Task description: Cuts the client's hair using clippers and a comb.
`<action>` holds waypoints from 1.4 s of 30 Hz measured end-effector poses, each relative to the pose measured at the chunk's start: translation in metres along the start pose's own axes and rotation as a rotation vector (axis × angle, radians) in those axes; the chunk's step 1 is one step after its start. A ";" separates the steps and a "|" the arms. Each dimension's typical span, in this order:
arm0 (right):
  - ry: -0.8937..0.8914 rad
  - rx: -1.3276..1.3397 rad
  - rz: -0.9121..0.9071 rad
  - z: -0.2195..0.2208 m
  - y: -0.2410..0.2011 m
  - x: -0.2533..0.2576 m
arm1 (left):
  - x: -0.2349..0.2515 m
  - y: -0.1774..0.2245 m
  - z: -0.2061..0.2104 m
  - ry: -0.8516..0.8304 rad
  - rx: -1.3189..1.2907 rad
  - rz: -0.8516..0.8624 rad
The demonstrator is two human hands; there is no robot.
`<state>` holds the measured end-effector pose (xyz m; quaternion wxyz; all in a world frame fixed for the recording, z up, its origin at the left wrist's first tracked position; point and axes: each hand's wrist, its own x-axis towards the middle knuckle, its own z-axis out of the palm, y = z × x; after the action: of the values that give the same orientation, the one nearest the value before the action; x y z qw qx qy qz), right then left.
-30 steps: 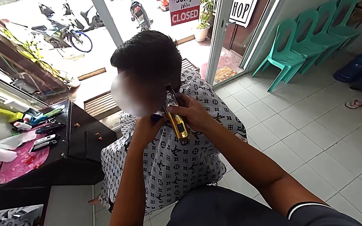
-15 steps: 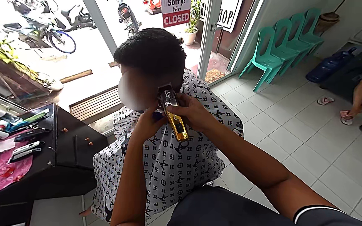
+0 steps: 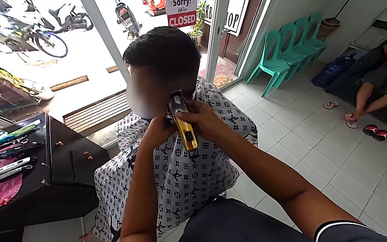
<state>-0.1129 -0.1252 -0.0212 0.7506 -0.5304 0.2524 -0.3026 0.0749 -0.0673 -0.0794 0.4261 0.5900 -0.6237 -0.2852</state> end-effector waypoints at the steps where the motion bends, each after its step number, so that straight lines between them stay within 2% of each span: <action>1: 0.000 -0.006 -0.016 0.001 0.001 0.000 | 0.000 0.000 0.000 -0.002 -0.006 -0.001; 9: 0.004 -0.024 -0.035 0.010 0.001 0.000 | -0.001 0.007 -0.002 0.011 0.046 -0.015; 12: 0.009 0.051 0.035 0.014 0.001 0.000 | -0.001 0.006 -0.003 0.009 0.027 0.003; 15: 0.024 0.065 -0.017 0.018 0.003 0.001 | 0.000 0.006 -0.004 0.000 0.055 -0.013; 26: 0.027 0.129 0.004 0.028 0.008 0.003 | -0.003 0.009 -0.005 0.019 0.117 -0.004; 32: 0.033 0.144 0.003 0.034 0.010 0.004 | -0.006 0.005 -0.004 0.045 0.093 0.081; 36: 0.009 0.041 -0.138 0.018 0.009 -0.014 | -0.011 0.012 -0.008 0.031 0.012 0.039; 39: 0.025 0.071 -0.201 -0.016 0.003 -0.040 | -0.017 0.017 -0.033 0.150 -0.211 0.185; 42: 0.076 0.141 -0.206 -0.042 0.001 -0.058 | -0.003 0.036 -0.058 0.299 -0.396 0.326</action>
<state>-0.1821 -0.1095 -0.0322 0.7409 -0.4877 0.2029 -0.4147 0.1076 -0.0510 -0.0217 0.6604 0.4227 -0.5728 -0.2390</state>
